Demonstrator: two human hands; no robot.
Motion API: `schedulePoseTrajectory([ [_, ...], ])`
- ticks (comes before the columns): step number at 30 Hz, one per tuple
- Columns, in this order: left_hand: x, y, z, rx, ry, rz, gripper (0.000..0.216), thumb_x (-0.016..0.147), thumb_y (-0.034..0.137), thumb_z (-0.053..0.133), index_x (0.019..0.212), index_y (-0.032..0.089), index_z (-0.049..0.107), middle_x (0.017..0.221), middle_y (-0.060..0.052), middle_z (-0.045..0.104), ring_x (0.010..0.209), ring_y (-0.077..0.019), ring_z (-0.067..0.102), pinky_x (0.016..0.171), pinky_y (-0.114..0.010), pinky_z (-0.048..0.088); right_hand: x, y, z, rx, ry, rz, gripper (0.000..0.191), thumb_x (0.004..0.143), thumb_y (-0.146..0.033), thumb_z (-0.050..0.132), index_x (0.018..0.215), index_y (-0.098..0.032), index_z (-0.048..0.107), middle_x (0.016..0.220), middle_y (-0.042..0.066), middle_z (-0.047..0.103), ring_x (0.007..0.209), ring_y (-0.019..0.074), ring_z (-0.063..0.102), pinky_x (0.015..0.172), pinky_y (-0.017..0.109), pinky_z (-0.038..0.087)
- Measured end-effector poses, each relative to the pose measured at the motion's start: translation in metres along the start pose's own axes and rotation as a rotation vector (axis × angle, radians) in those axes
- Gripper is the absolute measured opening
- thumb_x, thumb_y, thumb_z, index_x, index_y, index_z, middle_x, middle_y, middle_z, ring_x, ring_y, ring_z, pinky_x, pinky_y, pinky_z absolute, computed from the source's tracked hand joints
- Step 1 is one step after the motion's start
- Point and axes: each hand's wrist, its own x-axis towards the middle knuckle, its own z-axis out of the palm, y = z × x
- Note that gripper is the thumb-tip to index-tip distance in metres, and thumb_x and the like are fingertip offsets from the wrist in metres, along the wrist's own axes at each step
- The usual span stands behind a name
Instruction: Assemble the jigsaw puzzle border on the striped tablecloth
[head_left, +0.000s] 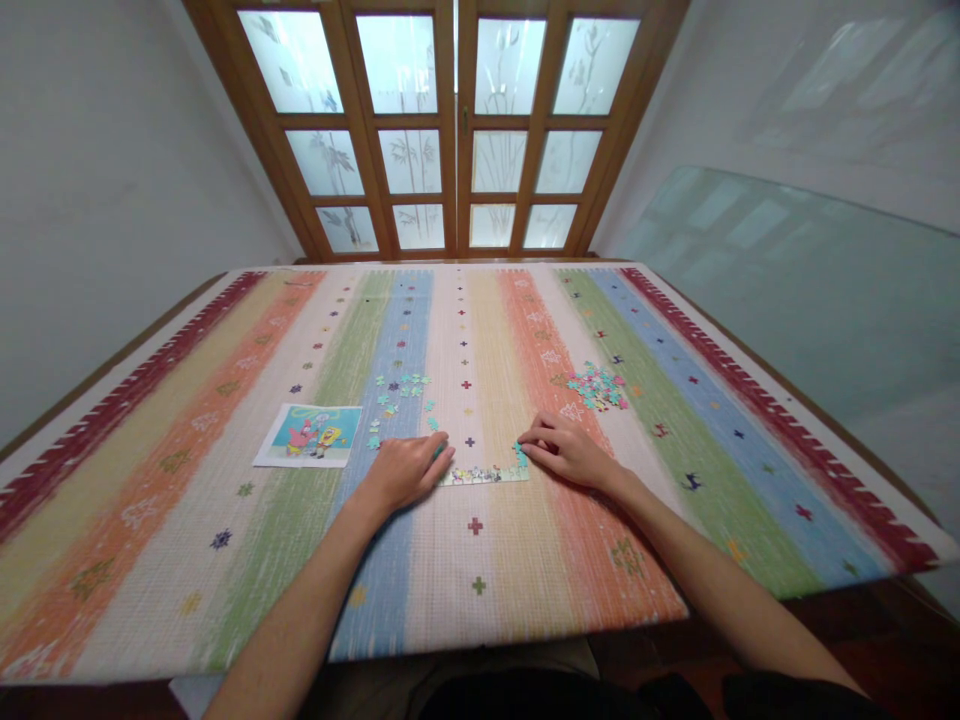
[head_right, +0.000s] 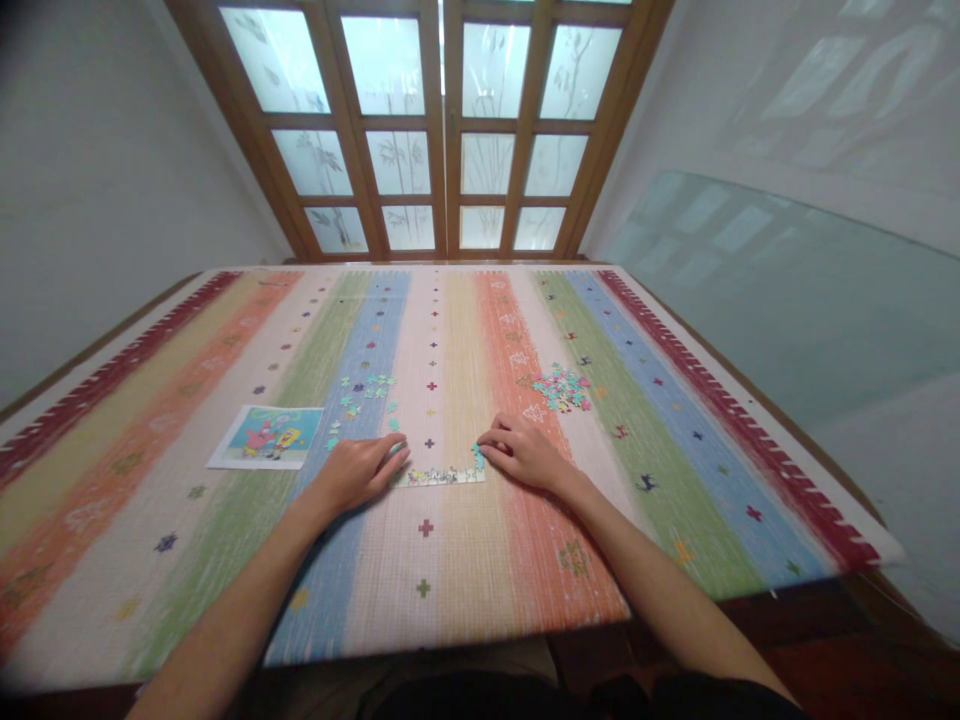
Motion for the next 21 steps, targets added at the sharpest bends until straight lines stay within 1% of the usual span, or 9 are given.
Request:
schedulePoseTrajectory([
  [4,-0.0002,0.0000,0.0010,-0.005,0.006,0.000,0.036,0.107,0.041,0.034,0.112,0.019,0.062,0.091,-0.010,0.078,0.075,-0.0234,0.074,0.064,-0.031,0.048,0.0007,-0.0015,0.0028,-0.016,0.027,0.022,0.025,0.102,-0.031,0.053,0.095,-0.020,0.074,0.087,0.007,0.062,0.077,0.0184,0.058,0.072,0.034,0.046],
  [10,-0.0002,0.0010,0.0002,0.017,0.002,0.009,0.036,0.107,0.041,0.033,0.109,0.018,0.062,0.089,-0.009,0.078,0.075,-0.0235,0.074,0.063,-0.030,0.047,0.0010,-0.0002,0.0090,-0.016,0.085,0.060,0.022,0.099,-0.032,0.059,0.089,-0.020,0.074,0.084,0.006,0.062,0.073,0.0174,0.058,0.070,0.033,0.045],
  [17,-0.0010,0.0016,0.0023,-0.014,0.061,0.046,0.037,0.107,0.041,0.032,0.106,0.019,0.063,0.084,-0.009,0.077,0.071,-0.0235,0.073,0.060,-0.031,0.046,0.0019,-0.0013,0.0082,0.005,0.067,0.078,0.021,0.099,-0.033,0.060,0.089,-0.021,0.073,0.084,0.006,0.062,0.075,0.0182,0.059,0.071,0.034,0.046],
  [21,-0.0009,0.0031,0.0029,-0.012,0.056,0.062,0.036,0.107,0.040,0.033,0.103,0.020,0.063,0.085,-0.008,0.077,0.074,-0.0226,0.073,0.062,-0.030,0.047,0.0028,-0.0021,0.0084,0.017,0.064,0.089,0.020,0.098,-0.033,0.060,0.088,-0.021,0.072,0.084,0.006,0.062,0.073,0.0181,0.059,0.070,0.034,0.046],
])
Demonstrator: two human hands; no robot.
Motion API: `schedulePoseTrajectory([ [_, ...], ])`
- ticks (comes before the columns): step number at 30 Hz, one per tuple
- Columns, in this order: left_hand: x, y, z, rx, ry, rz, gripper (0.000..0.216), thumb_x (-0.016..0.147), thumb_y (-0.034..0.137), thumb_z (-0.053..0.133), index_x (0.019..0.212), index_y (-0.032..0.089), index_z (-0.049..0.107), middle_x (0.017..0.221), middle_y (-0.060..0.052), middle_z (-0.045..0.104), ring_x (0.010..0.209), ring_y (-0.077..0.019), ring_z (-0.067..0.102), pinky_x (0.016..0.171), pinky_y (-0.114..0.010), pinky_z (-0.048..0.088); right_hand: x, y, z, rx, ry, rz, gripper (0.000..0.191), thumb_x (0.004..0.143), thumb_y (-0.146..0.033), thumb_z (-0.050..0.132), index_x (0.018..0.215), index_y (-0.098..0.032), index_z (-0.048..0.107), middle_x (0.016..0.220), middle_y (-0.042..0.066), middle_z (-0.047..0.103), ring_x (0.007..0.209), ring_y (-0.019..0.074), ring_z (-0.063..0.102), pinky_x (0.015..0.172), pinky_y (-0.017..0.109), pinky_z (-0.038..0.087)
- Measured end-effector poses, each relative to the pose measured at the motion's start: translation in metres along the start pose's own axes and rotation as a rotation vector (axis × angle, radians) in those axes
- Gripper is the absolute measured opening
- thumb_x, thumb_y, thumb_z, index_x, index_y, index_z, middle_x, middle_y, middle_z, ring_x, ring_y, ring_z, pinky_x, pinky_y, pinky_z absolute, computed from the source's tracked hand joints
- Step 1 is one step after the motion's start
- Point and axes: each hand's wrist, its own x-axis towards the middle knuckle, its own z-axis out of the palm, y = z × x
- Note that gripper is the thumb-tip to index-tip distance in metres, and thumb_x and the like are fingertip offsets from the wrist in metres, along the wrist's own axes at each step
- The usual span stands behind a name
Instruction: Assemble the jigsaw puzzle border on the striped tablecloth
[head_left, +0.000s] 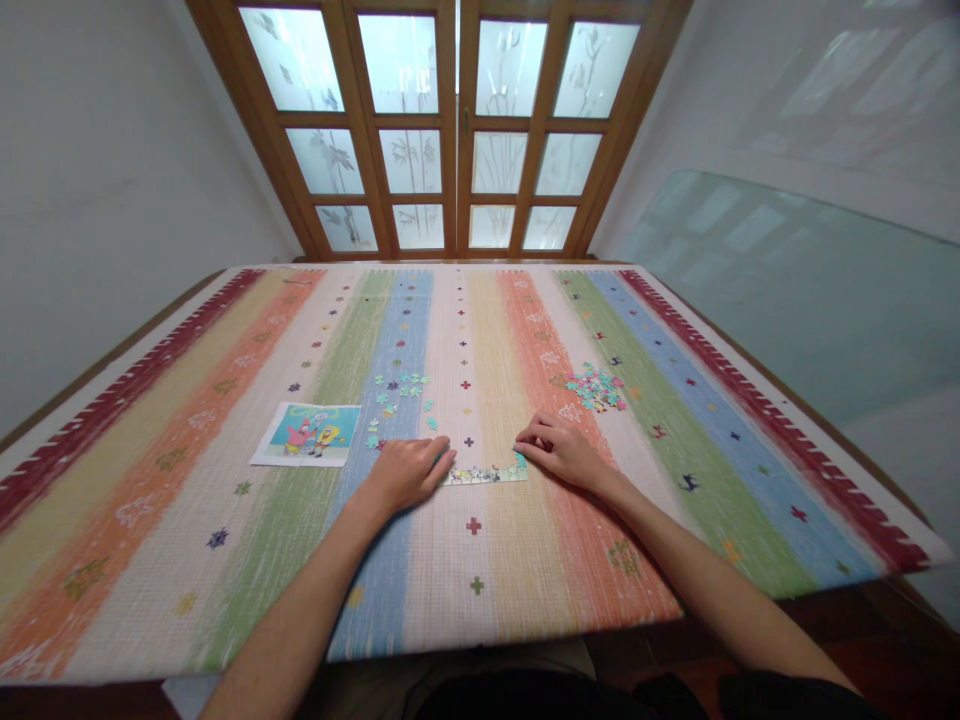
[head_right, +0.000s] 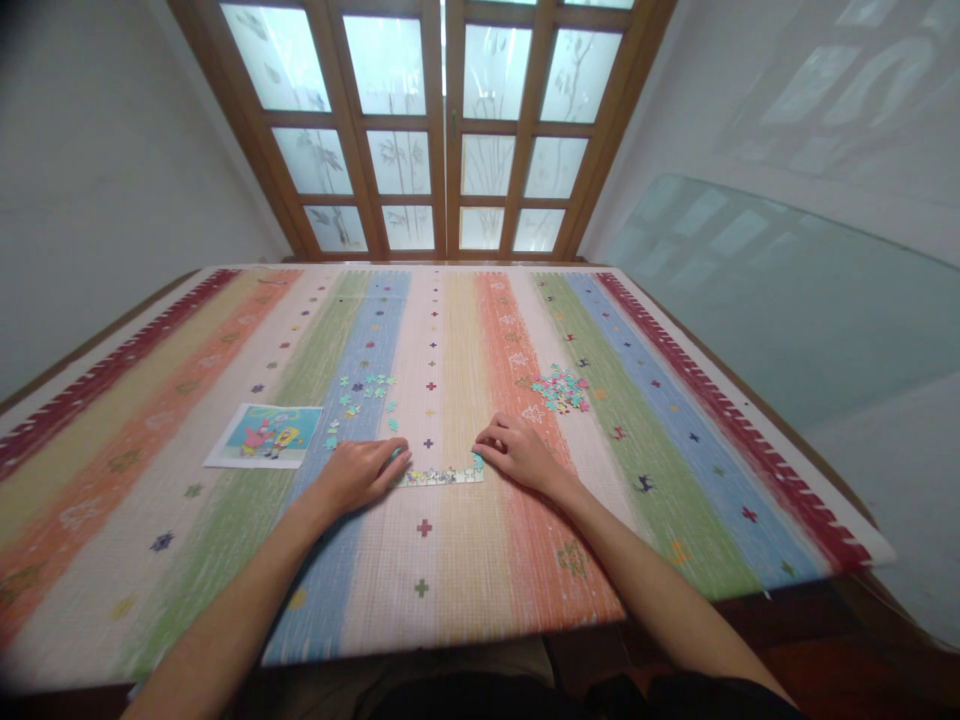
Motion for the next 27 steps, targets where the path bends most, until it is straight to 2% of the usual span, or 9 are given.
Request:
schedulePoseTrajectory([
  [8,-0.001,-0.002,-0.004,0.007,-0.008,-0.016,0.035,0.106,0.040,0.035,0.105,0.019,0.063,0.083,-0.008,0.076,0.070,-0.0225,0.071,0.060,-0.030,0.045,0.000,-0.003,-0.008,0.068,-0.044,0.004,0.025,0.101,-0.034,0.053,0.091,-0.020,0.071,0.086,0.007,0.061,0.077,0.0190,0.058,0.072,0.035,0.047],
  [11,-0.004,-0.005,-0.008,-0.001,-0.014,-0.029,0.037,0.103,0.049,0.041,0.106,0.019,0.063,0.076,-0.007,0.073,0.068,-0.0235,0.070,0.059,-0.030,0.043,-0.002,-0.004,-0.016,0.094,-0.093,-0.005,0.023,0.094,-0.042,0.064,0.099,-0.020,0.070,0.088,0.005,0.059,0.075,0.0179,0.056,0.070,0.033,0.046],
  [14,-0.008,-0.009,-0.011,-0.017,-0.023,-0.037,0.045,0.097,0.061,0.047,0.105,0.020,0.063,0.073,-0.006,0.072,0.068,-0.0250,0.068,0.059,-0.031,0.043,-0.004,-0.004,-0.021,0.058,-0.126,-0.019,0.035,0.084,-0.049,0.076,0.102,-0.020,0.068,0.091,0.005,0.058,0.079,0.0190,0.055,0.071,0.033,0.046],
  [17,-0.011,-0.013,-0.012,-0.012,-0.046,-0.031,0.052,0.092,0.069,0.052,0.104,0.020,0.064,0.076,-0.008,0.073,0.070,-0.0268,0.069,0.060,-0.033,0.044,-0.004,-0.003,-0.021,0.027,-0.140,-0.043,0.040,0.079,-0.050,0.080,0.101,-0.020,0.067,0.094,0.005,0.058,0.083,0.0206,0.056,0.075,0.035,0.047],
  [22,-0.013,-0.016,-0.012,-0.032,-0.043,-0.023,0.050,0.090,0.068,0.054,0.104,0.021,0.064,0.073,-0.006,0.071,0.069,-0.0262,0.068,0.061,-0.032,0.044,-0.004,-0.002,-0.017,0.010,-0.148,-0.060,0.039,0.077,-0.048,0.081,0.100,-0.020,0.066,0.094,0.005,0.057,0.085,0.0219,0.057,0.077,0.036,0.047],
  [27,-0.013,-0.016,-0.014,-0.019,-0.051,-0.028,0.048,0.088,0.066,0.057,0.103,0.021,0.064,0.076,-0.006,0.072,0.071,-0.0266,0.068,0.061,-0.033,0.045,-0.005,-0.002,-0.016,0.015,-0.155,-0.059,0.043,0.079,-0.050,0.080,0.108,-0.020,0.067,0.098,0.006,0.058,0.088,0.0224,0.058,0.081,0.038,0.048],
])
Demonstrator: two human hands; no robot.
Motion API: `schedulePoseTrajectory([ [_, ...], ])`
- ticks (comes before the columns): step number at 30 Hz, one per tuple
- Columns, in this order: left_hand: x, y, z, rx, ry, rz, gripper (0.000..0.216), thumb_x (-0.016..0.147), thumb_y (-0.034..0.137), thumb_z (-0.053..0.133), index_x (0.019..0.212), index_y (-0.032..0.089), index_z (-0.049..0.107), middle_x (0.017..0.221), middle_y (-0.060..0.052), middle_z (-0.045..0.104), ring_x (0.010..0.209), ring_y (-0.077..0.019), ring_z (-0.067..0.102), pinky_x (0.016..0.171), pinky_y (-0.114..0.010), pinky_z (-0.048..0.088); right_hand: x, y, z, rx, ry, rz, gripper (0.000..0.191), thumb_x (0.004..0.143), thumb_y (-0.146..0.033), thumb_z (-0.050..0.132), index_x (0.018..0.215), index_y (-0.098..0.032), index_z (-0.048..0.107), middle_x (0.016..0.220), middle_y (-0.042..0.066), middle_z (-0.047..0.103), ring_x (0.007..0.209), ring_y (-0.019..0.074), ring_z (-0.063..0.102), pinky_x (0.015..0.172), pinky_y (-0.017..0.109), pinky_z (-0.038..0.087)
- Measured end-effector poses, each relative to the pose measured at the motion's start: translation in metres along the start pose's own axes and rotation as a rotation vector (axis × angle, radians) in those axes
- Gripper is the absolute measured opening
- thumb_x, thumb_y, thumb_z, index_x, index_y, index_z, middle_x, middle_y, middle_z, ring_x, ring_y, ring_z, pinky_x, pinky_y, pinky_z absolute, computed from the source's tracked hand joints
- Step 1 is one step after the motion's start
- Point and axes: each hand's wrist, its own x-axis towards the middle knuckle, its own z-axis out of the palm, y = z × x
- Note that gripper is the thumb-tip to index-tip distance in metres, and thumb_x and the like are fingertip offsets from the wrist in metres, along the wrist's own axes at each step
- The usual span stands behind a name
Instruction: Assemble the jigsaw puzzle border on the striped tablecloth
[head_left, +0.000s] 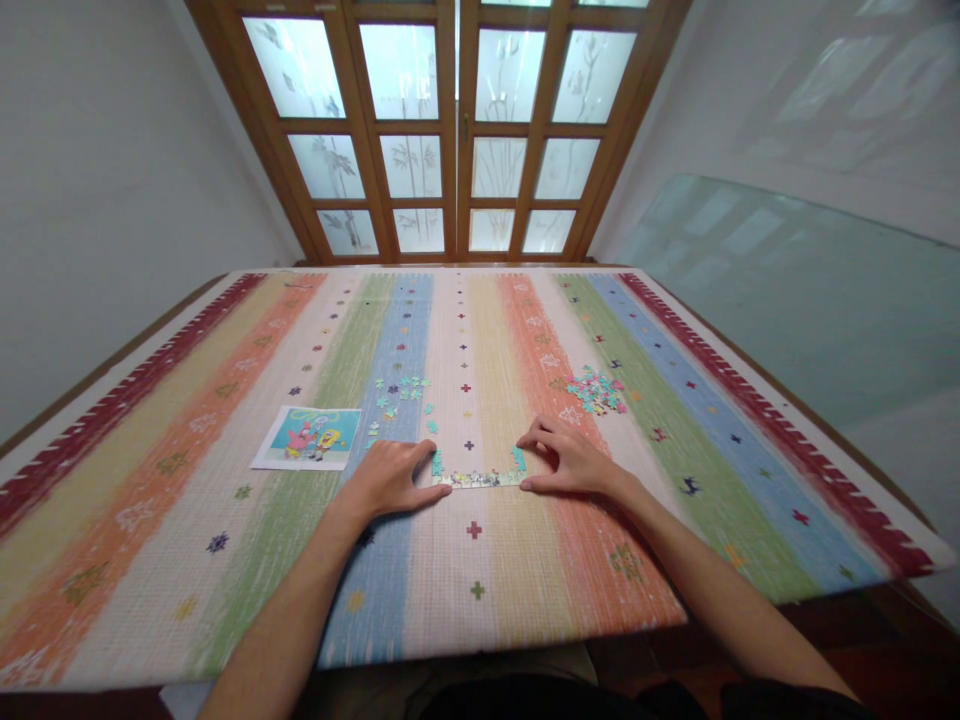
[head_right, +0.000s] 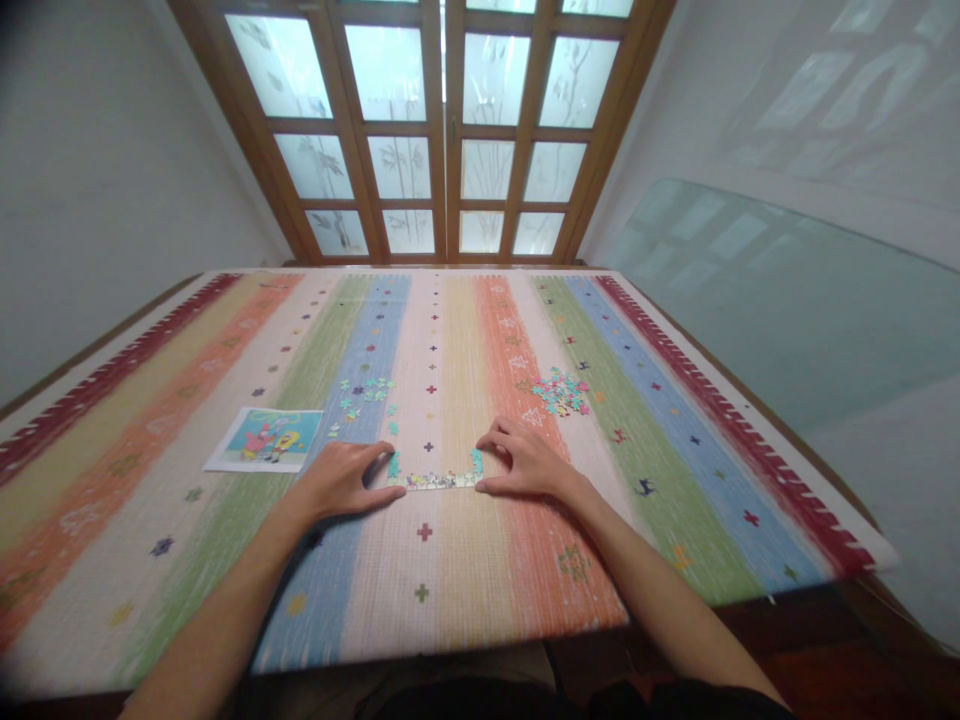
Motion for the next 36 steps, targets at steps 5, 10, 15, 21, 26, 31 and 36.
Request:
schedulePoseTrajectory([
  [5,0.001,-0.001,-0.002,-0.026,0.015,-0.023,0.045,0.089,0.065,0.057,0.097,0.021,0.065,0.078,-0.007,0.072,0.070,-0.0263,0.067,0.063,-0.035,0.048,0.000,-0.002,0.000,-0.022,-0.010,-0.013,0.042,0.081,-0.051,0.078,0.107,-0.020,0.068,0.096,0.007,0.058,0.087,0.0226,0.058,0.079,0.037,0.047],
  [10,0.005,-0.003,-0.001,-0.053,0.173,0.006,0.034,0.095,0.052,0.056,0.102,0.020,0.065,0.100,-0.011,0.071,0.095,-0.0278,0.064,0.088,-0.045,0.053,0.001,-0.004,-0.001,-0.046,-0.018,-0.020,0.046,0.081,-0.054,0.079,0.110,-0.021,0.068,0.095,0.007,0.060,0.086,0.0229,0.058,0.078,0.037,0.048],
  [15,0.009,-0.004,0.010,-0.019,0.210,0.012,0.039,0.094,0.050,0.060,0.119,0.021,0.064,0.137,-0.014,0.062,0.124,-0.0355,0.053,0.108,-0.058,0.042,0.001,-0.007,-0.002,-0.041,0.000,-0.010,0.044,0.082,-0.053,0.078,0.111,-0.021,0.066,0.097,0.008,0.062,0.087,0.0238,0.059,0.080,0.038,0.048],
  [21,0.017,-0.005,0.023,-0.053,0.239,-0.062,0.027,0.102,0.036,0.049,0.114,0.021,0.068,0.126,-0.012,0.069,0.117,-0.0310,0.056,0.104,-0.054,0.045,0.002,-0.006,0.000,-0.052,0.043,0.001,0.034,0.088,-0.046,0.069,0.109,-0.020,0.065,0.093,0.008,0.061,0.083,0.0228,0.059,0.077,0.038,0.047],
  [26,0.026,-0.001,0.026,-0.133,0.300,-0.119,0.017,0.098,0.023,0.052,0.101,0.021,0.069,0.109,-0.010,0.072,0.105,-0.0281,0.060,0.098,-0.048,0.048,0.004,-0.006,0.000,-0.045,0.071,-0.002,0.027,0.090,-0.043,0.065,0.103,-0.020,0.066,0.087,0.007,0.060,0.078,0.0210,0.057,0.071,0.035,0.045],
  [31,0.029,0.002,0.030,-0.223,0.343,-0.209,0.013,0.095,0.020,0.056,0.101,0.021,0.066,0.103,-0.008,0.071,0.103,-0.0274,0.060,0.097,-0.045,0.048,0.004,-0.007,-0.001,-0.035,0.083,-0.011,0.024,0.092,-0.041,0.064,0.101,-0.020,0.068,0.086,0.006,0.061,0.075,0.0193,0.057,0.070,0.033,0.044],
  [36,0.029,-0.005,0.034,-0.315,0.374,-0.276,0.019,0.090,0.021,0.061,0.108,0.019,0.067,0.103,-0.008,0.071,0.101,-0.0269,0.061,0.097,-0.046,0.049,0.004,-0.006,0.001,-0.035,0.095,-0.034,0.022,0.093,-0.039,0.063,0.099,-0.019,0.069,0.087,0.006,0.062,0.074,0.0178,0.056,0.069,0.032,0.044],
])
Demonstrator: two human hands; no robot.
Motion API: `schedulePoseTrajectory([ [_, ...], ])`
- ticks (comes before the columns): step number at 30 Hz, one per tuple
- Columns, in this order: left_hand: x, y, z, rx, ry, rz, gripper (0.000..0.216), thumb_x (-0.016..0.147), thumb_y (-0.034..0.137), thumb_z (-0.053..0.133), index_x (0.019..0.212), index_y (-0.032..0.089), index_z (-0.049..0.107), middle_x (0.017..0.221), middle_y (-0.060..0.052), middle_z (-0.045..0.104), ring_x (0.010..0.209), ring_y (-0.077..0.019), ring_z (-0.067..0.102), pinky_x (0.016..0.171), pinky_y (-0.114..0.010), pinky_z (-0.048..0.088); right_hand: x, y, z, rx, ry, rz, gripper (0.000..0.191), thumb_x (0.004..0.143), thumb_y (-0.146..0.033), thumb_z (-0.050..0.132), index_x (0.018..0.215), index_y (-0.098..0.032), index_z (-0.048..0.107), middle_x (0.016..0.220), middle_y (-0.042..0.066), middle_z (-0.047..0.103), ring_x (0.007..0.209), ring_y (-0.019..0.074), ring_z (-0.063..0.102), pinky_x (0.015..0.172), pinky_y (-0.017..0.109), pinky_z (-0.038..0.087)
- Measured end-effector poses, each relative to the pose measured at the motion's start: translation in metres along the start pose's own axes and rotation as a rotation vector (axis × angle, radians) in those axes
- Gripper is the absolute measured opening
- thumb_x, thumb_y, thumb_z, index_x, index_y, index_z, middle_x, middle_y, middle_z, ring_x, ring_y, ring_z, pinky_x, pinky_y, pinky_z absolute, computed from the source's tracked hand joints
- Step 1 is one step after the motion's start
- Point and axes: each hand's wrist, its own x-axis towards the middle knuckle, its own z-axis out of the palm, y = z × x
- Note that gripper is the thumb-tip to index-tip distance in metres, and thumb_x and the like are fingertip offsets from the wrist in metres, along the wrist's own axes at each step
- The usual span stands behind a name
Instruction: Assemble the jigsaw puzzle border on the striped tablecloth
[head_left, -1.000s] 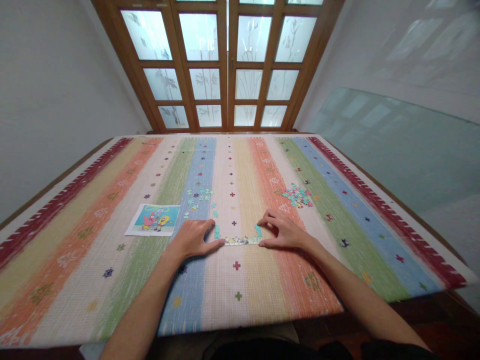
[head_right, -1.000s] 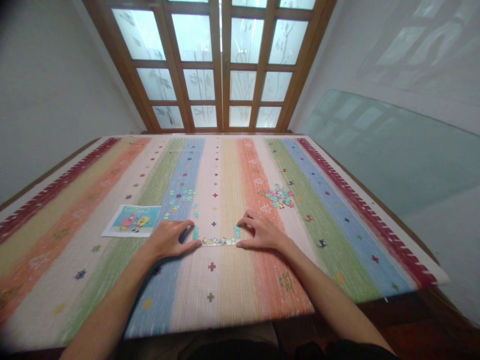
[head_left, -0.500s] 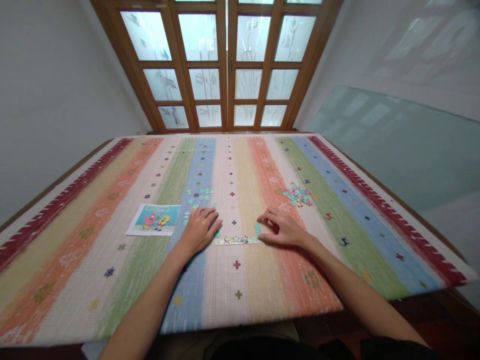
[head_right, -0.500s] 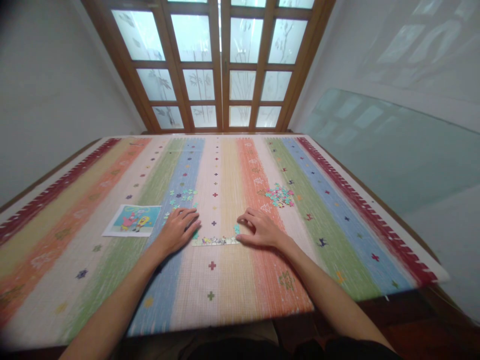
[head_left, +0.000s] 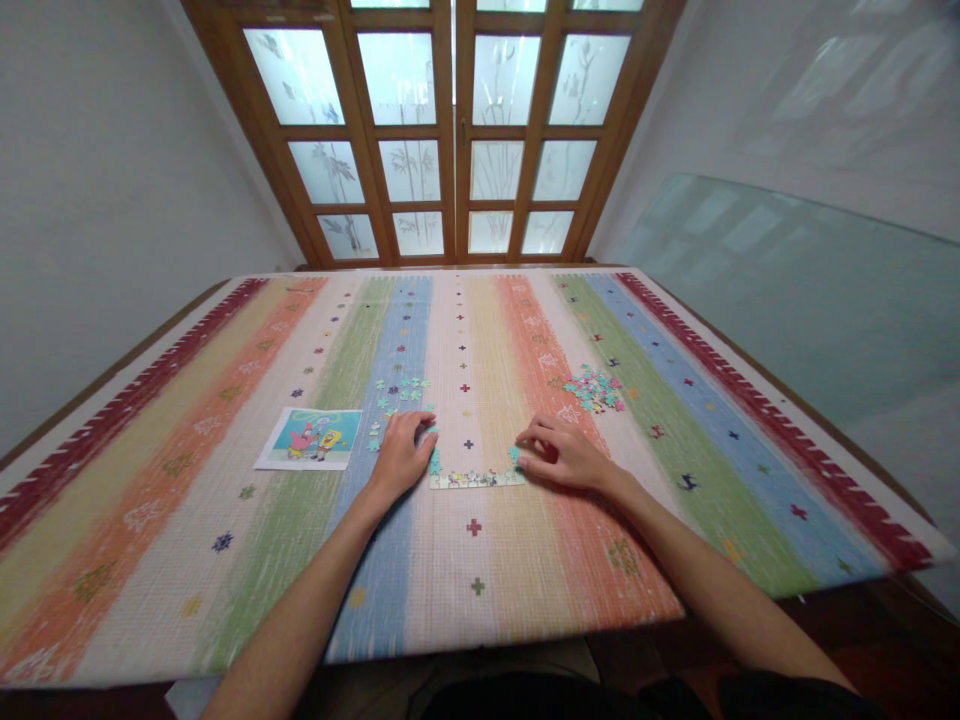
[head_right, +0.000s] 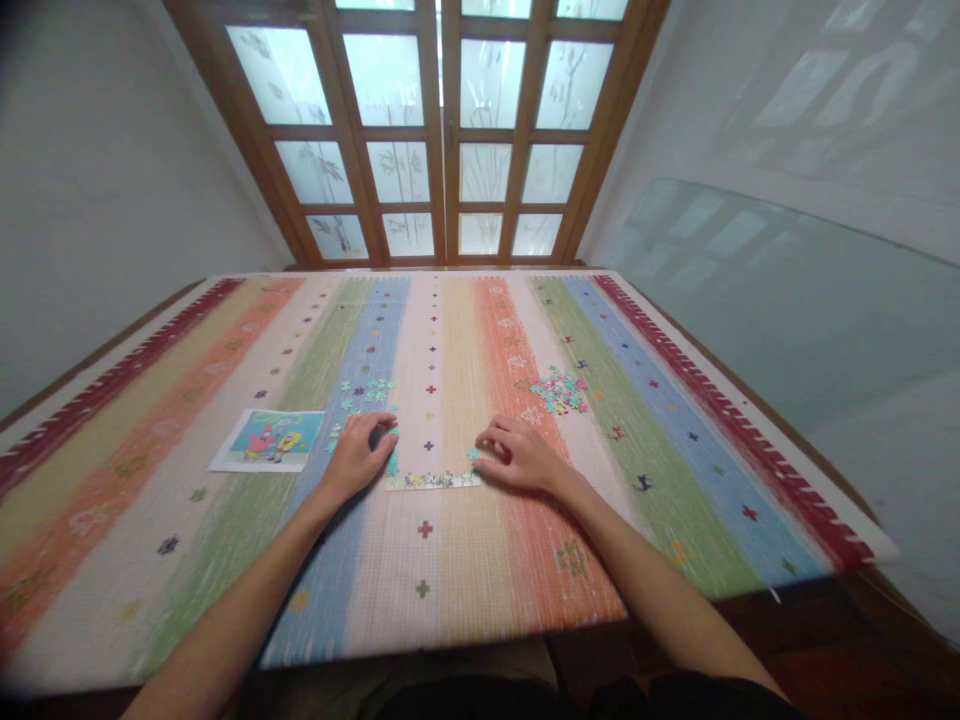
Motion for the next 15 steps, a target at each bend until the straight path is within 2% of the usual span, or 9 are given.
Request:
schedulePoseTrajectory([
  [4,-0.0002,-0.0039,-0.0033,0.099,0.055,-0.005,0.017,0.090,0.027,0.064,0.101,0.019,0.073,0.100,-0.010,0.067,0.099,-0.0291,0.059,0.095,-0.046,0.049,-0.0003,-0.0005,0.0008,0.010,0.017,-0.028,0.022,0.094,-0.038,0.062,0.095,-0.018,0.070,0.084,0.005,0.060,0.072,0.0173,0.055,0.068,0.032,0.044],
  [7,-0.0004,-0.0047,-0.0061,0.131,0.047,0.010,0.017,0.091,0.028,0.062,0.094,0.019,0.076,0.094,-0.010,0.064,0.094,-0.0287,0.059,0.091,-0.045,0.050,-0.0008,-0.0007,0.0013,0.017,0.016,-0.034,0.021,0.095,-0.037,0.062,0.094,-0.018,0.070,0.083,0.005,0.059,0.072,0.0171,0.055,0.068,0.032,0.044],
  [15,0.0009,-0.0067,-0.0077,0.058,0.025,-0.073,0.020,0.087,0.029,0.064,0.097,0.018,0.077,0.095,-0.010,0.062,0.098,-0.0301,0.059,0.094,-0.047,0.050,-0.0005,-0.0015,0.0006,0.036,0.012,-0.033,0.020,0.095,-0.037,0.062,0.093,-0.018,0.070,0.083,0.005,0.058,0.071,0.0166,0.054,0.067,0.032,0.044],
])
